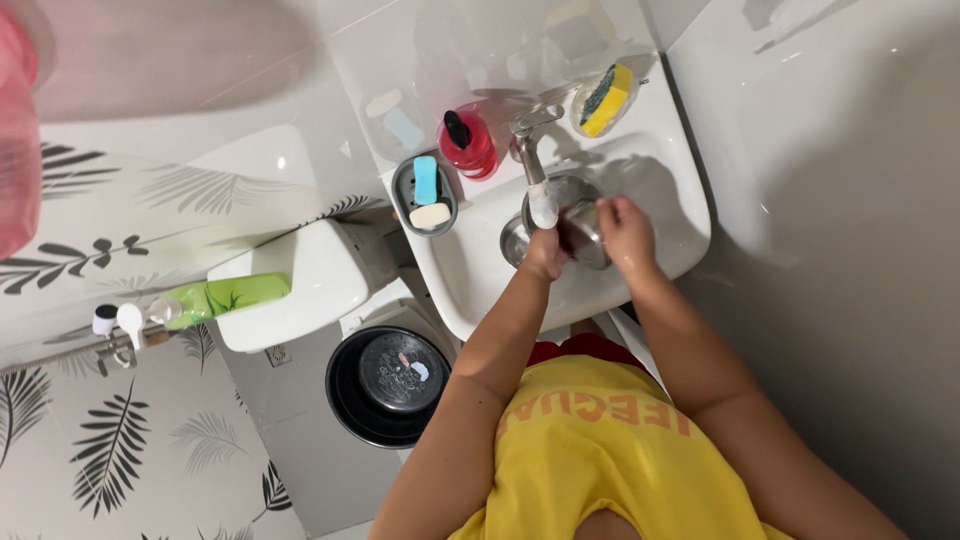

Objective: The person washes several small metal bowls and a lid in a bathroom sink using a yellow sponge and running water. They scrub each item, rinse it, and place it into a black basin on the floor. The person briefly walks to the kitchen and back while holding the sponge.

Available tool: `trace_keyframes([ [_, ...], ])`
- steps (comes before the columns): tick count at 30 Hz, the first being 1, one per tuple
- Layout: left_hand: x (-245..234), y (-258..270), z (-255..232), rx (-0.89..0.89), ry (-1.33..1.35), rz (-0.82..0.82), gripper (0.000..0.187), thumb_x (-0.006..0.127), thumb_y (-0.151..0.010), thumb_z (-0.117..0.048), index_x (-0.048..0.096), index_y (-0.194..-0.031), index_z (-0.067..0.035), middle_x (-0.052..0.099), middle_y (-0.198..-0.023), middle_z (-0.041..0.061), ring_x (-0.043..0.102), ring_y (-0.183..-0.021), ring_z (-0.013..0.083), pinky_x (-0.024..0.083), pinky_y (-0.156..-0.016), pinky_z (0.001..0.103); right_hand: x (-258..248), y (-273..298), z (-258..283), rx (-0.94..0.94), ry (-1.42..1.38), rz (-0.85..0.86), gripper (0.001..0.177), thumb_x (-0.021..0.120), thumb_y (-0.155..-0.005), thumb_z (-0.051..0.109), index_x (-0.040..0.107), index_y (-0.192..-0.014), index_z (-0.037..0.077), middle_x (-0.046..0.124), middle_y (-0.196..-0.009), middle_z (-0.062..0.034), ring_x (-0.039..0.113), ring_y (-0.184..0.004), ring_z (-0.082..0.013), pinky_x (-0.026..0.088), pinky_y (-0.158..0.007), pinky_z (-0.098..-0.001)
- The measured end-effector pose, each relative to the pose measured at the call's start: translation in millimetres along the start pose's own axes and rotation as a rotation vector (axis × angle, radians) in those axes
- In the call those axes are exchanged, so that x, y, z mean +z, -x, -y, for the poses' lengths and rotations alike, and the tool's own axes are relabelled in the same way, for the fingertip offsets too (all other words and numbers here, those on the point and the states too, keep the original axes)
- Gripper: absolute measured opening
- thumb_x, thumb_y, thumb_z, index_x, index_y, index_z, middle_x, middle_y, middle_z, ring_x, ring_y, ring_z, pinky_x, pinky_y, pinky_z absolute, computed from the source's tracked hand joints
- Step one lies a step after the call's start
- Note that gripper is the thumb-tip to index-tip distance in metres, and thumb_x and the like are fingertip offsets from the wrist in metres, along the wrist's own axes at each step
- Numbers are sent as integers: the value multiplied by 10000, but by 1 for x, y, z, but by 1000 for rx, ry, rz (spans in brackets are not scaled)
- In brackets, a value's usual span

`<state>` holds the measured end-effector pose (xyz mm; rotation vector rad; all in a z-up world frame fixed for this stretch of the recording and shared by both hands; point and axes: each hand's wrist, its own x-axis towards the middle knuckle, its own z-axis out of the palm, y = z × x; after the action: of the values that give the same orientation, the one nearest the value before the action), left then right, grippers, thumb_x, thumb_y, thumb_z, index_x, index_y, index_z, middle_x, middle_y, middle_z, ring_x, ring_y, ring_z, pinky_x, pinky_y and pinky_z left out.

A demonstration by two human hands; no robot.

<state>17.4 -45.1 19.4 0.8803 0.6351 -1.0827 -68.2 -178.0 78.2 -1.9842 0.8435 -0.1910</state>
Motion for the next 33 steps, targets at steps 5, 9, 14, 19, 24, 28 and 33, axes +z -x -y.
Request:
trace_keyframes([
  [5,2,4,-22,-155,-10,49,410,601,-946,-441,628,-1285,-210,671,-1192,24,643,-1023,201,553,-774,372,-9,42,48,-542,493,205,191,692,-958,326,672,-921,139,713,-924,-46,667,-903,-287,515,-794,-439],
  [9,-14,13,-41,-53,-236,-134,394,616,-915,-390,619,-1274,-227,683,-1155,27,668,-1008,207,582,-720,390,-7,33,48,-671,560,475,280,691,-926,338,675,-1133,150,676,-1189,-46,574,-1200,-270,416,-1057,-504],
  [14,-32,39,-46,673,-413,-91,336,620,-1074,-190,628,-1401,-115,701,-1264,75,634,-1124,152,493,-1003,273,8,8,55,-852,940,405,734,736,-696,416,605,-1322,58,543,-1441,-126,398,-1456,-292,181,-1174,-610],
  [19,-13,90,-67,858,-720,-328,341,608,-1034,-121,648,-1372,-125,747,-1221,103,698,-1097,193,517,-994,313,37,24,74,-682,1119,867,578,705,-884,376,583,-1341,42,536,-1456,-166,397,-1475,-314,147,-1243,-553],
  [24,-7,119,-73,900,-841,-387,464,520,-931,-6,633,-1357,-150,731,-1253,110,708,-1134,250,523,-989,324,35,19,49,-917,1007,564,464,674,-877,224,650,-1297,30,653,-1324,-105,565,-1309,-215,262,-1264,-559],
  [28,0,111,-71,763,-943,-471,394,565,-962,-60,669,-1328,-163,744,-1179,124,708,-1036,263,529,-911,328,42,35,54,-689,1056,910,345,610,-900,273,704,-1171,80,721,-1209,-104,628,-1239,-248,369,-1214,-434],
  [33,-18,65,-47,396,-621,-387,310,619,-1062,-202,672,-1349,-98,703,-1042,172,558,-788,255,478,-724,368,28,3,49,-627,848,627,306,619,-865,233,708,-1117,84,695,-1163,-117,633,-1116,-290,371,-1045,-539],
])
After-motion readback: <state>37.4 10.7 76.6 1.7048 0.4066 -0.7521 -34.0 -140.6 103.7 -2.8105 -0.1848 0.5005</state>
